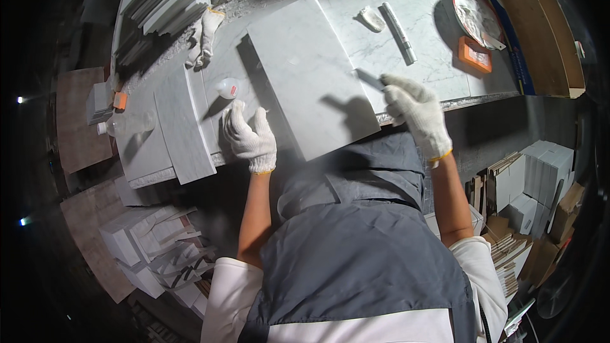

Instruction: The person scrapes residue from the surface of a white rectangular tile using a metal scraper. They repeatedly wipe the tile with a cloth and continue scraping along the edges and center. Finished tiles are stacked nearby.

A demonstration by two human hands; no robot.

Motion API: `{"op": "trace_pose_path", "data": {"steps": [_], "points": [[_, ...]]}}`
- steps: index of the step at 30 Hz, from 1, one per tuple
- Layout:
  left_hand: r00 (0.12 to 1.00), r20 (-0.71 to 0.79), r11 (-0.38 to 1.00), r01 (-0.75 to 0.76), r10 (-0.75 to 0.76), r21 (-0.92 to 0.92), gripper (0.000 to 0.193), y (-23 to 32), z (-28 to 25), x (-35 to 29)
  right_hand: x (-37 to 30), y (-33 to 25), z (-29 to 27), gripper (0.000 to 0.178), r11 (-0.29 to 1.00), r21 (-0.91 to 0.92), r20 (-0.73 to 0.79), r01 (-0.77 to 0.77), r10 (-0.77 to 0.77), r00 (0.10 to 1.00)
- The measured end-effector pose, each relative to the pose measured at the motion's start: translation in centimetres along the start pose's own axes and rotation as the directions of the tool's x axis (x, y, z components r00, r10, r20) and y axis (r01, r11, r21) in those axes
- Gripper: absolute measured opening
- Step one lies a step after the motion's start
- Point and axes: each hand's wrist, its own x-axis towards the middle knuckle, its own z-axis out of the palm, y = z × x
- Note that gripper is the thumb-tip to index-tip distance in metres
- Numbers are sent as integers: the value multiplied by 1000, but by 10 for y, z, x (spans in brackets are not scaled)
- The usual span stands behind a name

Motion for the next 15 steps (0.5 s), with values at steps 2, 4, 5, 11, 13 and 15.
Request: {"op": "trace_pose_path", "data": {"steps": [2, 4, 5, 11, 13, 15], "points": [[1000, 7, 999, 15, -15, -45, 56, 0, 0, 0, -5, 7, 22, 37, 998, -63, 55, -2, 5, 998], [1000, 10, 998, 21, -20, -55, 58, 0, 0, 0, -4, 13, 37, 36, 980, -199, 42, 11, -3, 999], [1000, 6, 998, 19, -19, -61, 58, -1, 0, 0, -3, 15, 44, 35, 965, -257, 53, 56, -43, 998], [1000, -6, 999, -5, 5, -49, 56, -3, 0, -2, -3, 26, 67, 27, 693, -613, 89, 380, -417, 905], [1000, -11, 999, -14, 13, -46, 56, -3, 0, -2, -4, 28, 68, 25, 473, -712, 179, 520, -593, 785], [1000, -15, 999, -19, 19, -48, 55, -3, 0, -1, -7, 28, 68, 25, 440, -753, 199, 490, -557, 806]]}}
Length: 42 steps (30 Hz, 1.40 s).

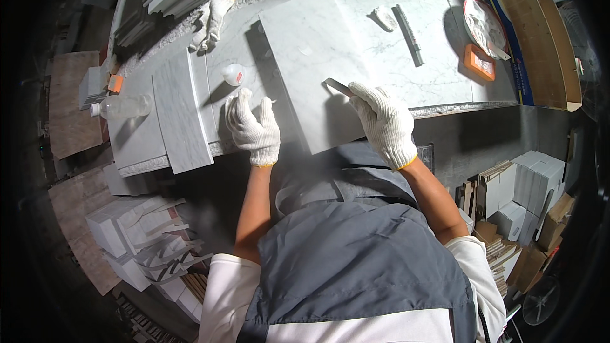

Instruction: The person scrapes residue from the surface of a white rectangular tile using a metal scraper. They repeatedly wipe the tile with a cloth and continue scraping along the edges and center. Finished tiles are stacked nearby.

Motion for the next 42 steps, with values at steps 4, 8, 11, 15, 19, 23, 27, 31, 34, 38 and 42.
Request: {"op": "trace_pose_path", "data": {"steps": [4, 8, 11, 15, 19, 23, 27, 31, 34, 38, 42], "points": [[1000, -22, 1000, -12, 11, -4, 55, -1, 1, 0, -3, 0, -1, 29, 998, 67, -75, -19, 24, 997], [999, -27, 1000, -19, 19, -2, 54, -2, 2, -1, -5, 6, -16, 37, 533, 673, 272, -513, 466, 842], [1000, -20, 1000, -8, 8, -3, 54, -2, 1, -1, -9, 11, -29, 37, 176, 778, 544, -604, 293, 786], [1000, -19, 1000, -12, 13, 10, 54, -2, 2, -2, -16, 4, -29, 29, 104, 739, 620, -665, 279, 733], [1000, -23, 1000, -4, 4, 3, 55, -2, 2, -2, -12, -5, -34, 42, 175, 693, 623, -699, 342, 703], [1000, -27, 1000, 3, -3, -9, 54, -2, 3, -3, -6, -9, -42, 46, 412, 610, 584, -677, 343, 736], [1000, -16, 1000, 1, -1, 12, 54, -4, 3, -3, 0, -9, -31, 43, 816, 415, 376, -402, 248, 893], [1000, -13, 1000, -2, 2, 7, 54, -5, 3, -4, 5, -10, -22, 41, 988, 155, 248, -16, -23, 968], [1000, -12, 1000, -3, 3, 7, 55, -5, 3, -4, 6, -14, -24, 39, 998, 3, 317, -69, 65, 946], [1000, -3, 1000, 6, -6, 12, 55, -5, 3, -4, 10, -18, -22, 36, 999, -34, 314, -28, 38, 949], [1000, -13, 1000, 9, -9, 0, 55, -4, 3, -4, 13, -17, -13, 35, 997, -74, 278, 33, -11, 961]]}}
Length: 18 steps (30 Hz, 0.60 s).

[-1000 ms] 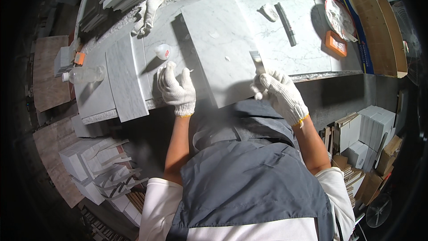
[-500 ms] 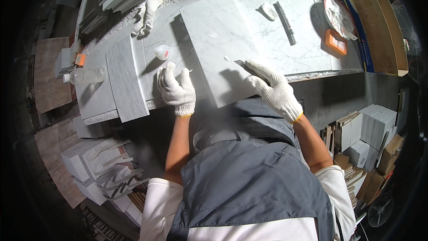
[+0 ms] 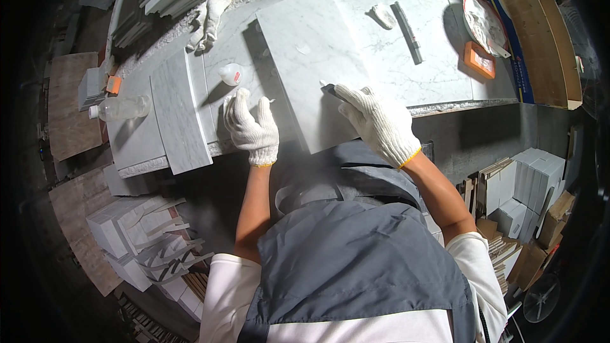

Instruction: The person scrapes residue from the surface of a white rectangular tile using a metal scraper. They repeatedly wipe the tile with a cloth and continue scraping along the edges and center. Finished tiles are stacked nearby.

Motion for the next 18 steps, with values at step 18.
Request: {"op": "trace_pose_path", "data": {"steps": [18], "points": [[943, -9, 916, 320, -332, -241, 57, -6, 4, 2, -4, -1, -4, 35, 985, 9, 151, -173, 170, 974]]}}
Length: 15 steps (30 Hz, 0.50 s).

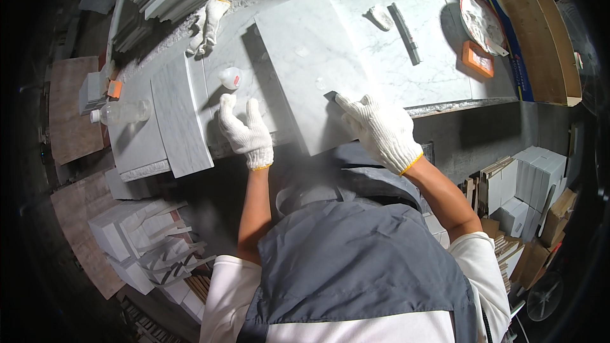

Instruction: The person scrapes residue from the surface of a white rectangular tile using a metal scraper. They repeatedly wipe the tile with a cloth and continue scraping along the edges and center. Finished tiles are stacked nearby.

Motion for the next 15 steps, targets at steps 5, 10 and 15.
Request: {"op": "trace_pose_path", "data": {"steps": [5, 10, 15], "points": [[994, 30, 991, 105, -108, 79, 65, 3, -4, 18, 12, 4, 7, 37, 983, -24, -173, 183, -185, 967], [958, 126, 935, 215, -258, 280, 72, 17, -10, 40, 22, -2, 18, 37, 982, -167, -63, 86, -98, 993], [938, 153, 909, 246, -310, 336, 72, 24, -2, 54, -12, 6, 6, 36, 997, -81, -8, 6, -7, 1000]]}}
